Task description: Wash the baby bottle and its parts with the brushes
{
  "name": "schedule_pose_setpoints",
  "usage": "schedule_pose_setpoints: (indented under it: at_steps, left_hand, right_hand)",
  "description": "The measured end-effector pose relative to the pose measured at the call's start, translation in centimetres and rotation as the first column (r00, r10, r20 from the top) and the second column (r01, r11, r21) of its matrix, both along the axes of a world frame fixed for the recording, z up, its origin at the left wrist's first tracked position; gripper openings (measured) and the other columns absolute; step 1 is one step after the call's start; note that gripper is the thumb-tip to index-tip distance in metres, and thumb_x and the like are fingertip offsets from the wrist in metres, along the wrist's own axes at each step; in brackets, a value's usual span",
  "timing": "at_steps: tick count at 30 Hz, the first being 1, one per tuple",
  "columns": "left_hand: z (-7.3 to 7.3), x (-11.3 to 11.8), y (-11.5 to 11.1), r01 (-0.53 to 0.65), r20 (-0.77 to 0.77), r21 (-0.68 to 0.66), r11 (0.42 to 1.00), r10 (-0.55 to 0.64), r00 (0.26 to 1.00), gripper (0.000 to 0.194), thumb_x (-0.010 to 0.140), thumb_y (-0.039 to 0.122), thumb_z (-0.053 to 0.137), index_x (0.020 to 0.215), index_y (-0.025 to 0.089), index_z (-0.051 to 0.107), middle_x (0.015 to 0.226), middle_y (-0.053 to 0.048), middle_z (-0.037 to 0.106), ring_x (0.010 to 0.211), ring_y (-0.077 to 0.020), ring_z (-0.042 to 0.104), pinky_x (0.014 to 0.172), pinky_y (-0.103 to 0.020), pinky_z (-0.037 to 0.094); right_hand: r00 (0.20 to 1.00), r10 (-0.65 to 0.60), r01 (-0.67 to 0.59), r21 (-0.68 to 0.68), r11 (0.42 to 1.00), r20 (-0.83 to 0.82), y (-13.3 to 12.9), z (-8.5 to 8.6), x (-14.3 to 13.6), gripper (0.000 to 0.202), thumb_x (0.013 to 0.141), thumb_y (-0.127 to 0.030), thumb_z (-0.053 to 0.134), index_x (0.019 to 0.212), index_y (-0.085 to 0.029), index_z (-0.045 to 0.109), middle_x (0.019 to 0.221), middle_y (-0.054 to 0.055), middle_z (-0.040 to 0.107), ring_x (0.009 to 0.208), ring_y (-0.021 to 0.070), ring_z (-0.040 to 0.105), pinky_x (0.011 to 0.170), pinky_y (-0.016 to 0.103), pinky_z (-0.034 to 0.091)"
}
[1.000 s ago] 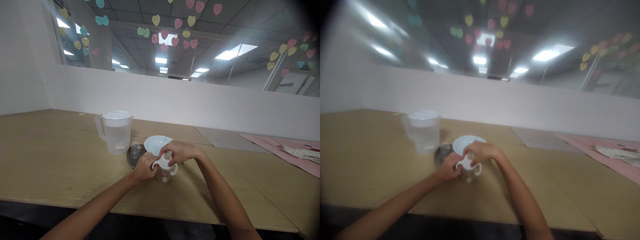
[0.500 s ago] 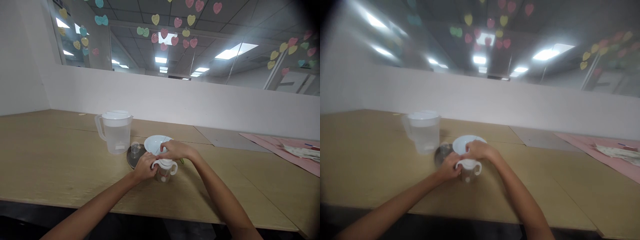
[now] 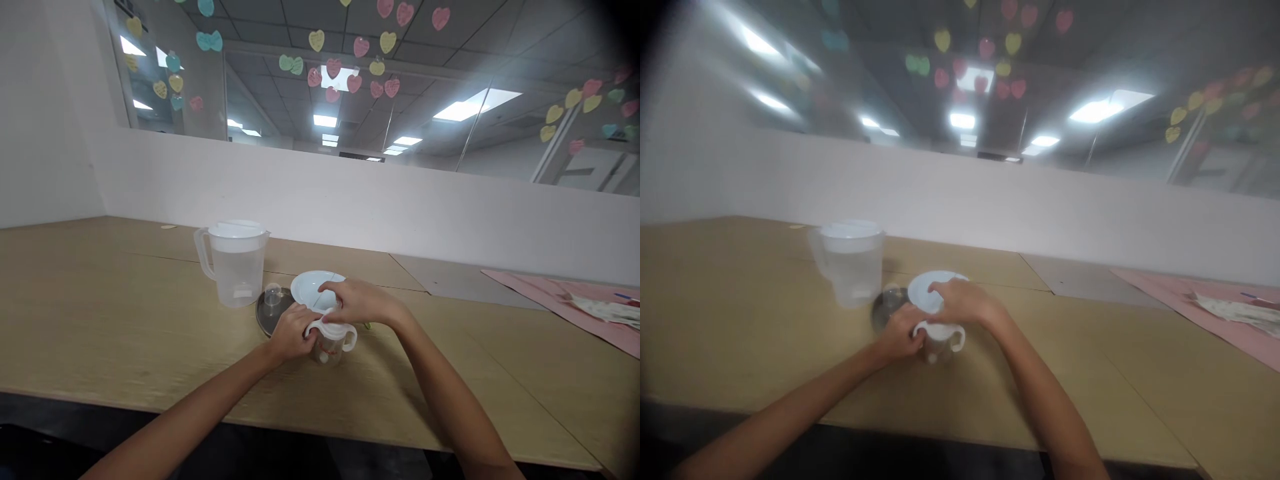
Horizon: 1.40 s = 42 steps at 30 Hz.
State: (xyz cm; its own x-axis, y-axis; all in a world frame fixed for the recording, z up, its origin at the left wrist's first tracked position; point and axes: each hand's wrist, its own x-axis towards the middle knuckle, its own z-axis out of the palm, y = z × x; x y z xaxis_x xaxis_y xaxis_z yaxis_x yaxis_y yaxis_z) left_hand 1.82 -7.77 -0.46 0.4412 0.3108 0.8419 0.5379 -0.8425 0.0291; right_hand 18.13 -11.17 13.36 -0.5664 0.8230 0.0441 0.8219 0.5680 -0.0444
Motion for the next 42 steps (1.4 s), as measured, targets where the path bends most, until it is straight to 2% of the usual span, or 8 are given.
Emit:
schedule_pose_setpoints:
  at_steps: [3,7,11,18,24,28,34,42]
  left_hand:
    - [-0.1,0.0,0.0,-0.009,0.007,0.006,1.000,0.009,1.000,0.024,0.064,0.012,0.043,0.082,0.016,0.058,0.069,-0.005,0.063,0.065,-0.0173,0.054,0.064,-0.031,0.042]
    - [0.0,-0.1,0.1,-0.021,0.000,0.002,1.000,0.021,1.000,0.023,0.065,0.013,0.044,0.082,0.018,0.058,0.072,-0.004,0.064,0.067,-0.0174,0.054,0.065,-0.032,0.041]
    - [-0.3,-0.1,0.3,-0.023,-0.002,0.014,1.000,0.023,1.000,0.021,0.067,0.015,0.043,0.082,0.018,0.058,0.073,-0.005,0.064,0.066,-0.0175,0.054,0.065,-0.032,0.041]
    - [-0.4,-0.1,0.4,-0.017,0.013,0.027,1.000,0.017,1.000,0.024,0.066,0.013,0.043,0.084,0.017,0.058,0.073,-0.005,0.064,0.067,-0.0173,0.055,0.065,-0.032,0.041]
    - [-0.2,-0.2,0.3,-0.036,0.004,-0.002,0.999,0.036,0.999,0.023,0.066,0.013,0.042,0.081,0.018,0.058,0.070,-0.004,0.063,0.065,-0.0169,0.054,0.063,-0.031,0.041]
    - [-0.2,-0.2,0.4,-0.043,0.013,0.005,0.999,0.043,0.999,0.024,0.066,0.013,0.043,0.083,0.017,0.058,0.072,-0.005,0.064,0.066,-0.0172,0.055,0.066,-0.032,0.041]
    - [-0.3,-0.4,0.6,-0.043,-0.007,0.057,0.997,0.044,0.999,0.021,0.065,0.013,0.043,0.080,0.017,0.057,0.070,-0.005,0.063,0.064,-0.0175,0.053,0.062,-0.031,0.040]
    - [-0.4,-0.6,0.6,-0.082,-0.024,0.102,0.991,0.085,0.996,0.015,0.063,0.010,0.041,0.071,0.017,0.054,0.064,-0.004,0.059,0.062,-0.0171,0.048,0.058,-0.031,0.036]
  right_hand:
    - [0.994,-0.107,0.107,0.061,0.992,-0.002,0.0,-0.2,-0.4,0.054,0.075,-0.055,0.044,0.109,-0.016,0.054,0.092,0.011,0.062,0.081,0.0211,0.056,0.063,0.025,0.036]
    - [0.994,-0.054,0.055,0.002,0.999,-0.095,0.0,0.2,0.3,0.051,0.074,-0.055,0.046,0.109,-0.019,0.053,0.090,0.007,0.062,0.073,0.0171,0.056,0.059,0.024,0.034]
    - [0.989,0.071,-0.073,-0.008,0.997,-0.131,-0.2,0.5,0.9,0.039,0.073,-0.032,0.054,0.110,-0.021,0.052,0.088,0.003,0.061,0.069,0.0129,0.053,0.058,0.021,0.033]
    - [0.996,-0.001,0.009,0.100,0.995,-0.084,0.0,0.1,-0.2,0.027,0.078,-0.035,0.047,0.098,-0.020,0.059,0.076,0.003,0.061,0.064,0.0126,0.051,0.054,0.022,0.029]
    - [0.997,0.024,-0.021,0.035,0.999,-0.076,-0.1,0.0,0.4,0.052,0.069,-0.052,0.054,0.112,-0.022,0.051,0.094,0.004,0.061,0.078,0.0174,0.055,0.060,0.023,0.034]
    - [0.996,0.085,-0.083,-0.091,0.992,0.022,0.1,-0.3,0.4,0.059,0.062,-0.044,0.062,0.115,-0.021,0.049,0.102,0.006,0.059,0.085,0.0188,0.055,0.062,0.023,0.037]
    - [0.992,-0.061,0.067,-0.058,0.996,0.111,-0.1,-0.3,-1.1,0.044,0.062,-0.052,0.059,0.089,-0.017,0.062,0.079,0.007,0.063,0.069,0.0184,0.056,0.051,0.023,0.033]
    - [0.981,-0.193,0.188,0.108,0.976,0.038,0.2,-1.6,-2.5,0.051,0.064,-0.058,0.052,0.091,-0.015,0.061,0.088,0.012,0.063,0.081,0.0241,0.057,0.059,0.027,0.039]
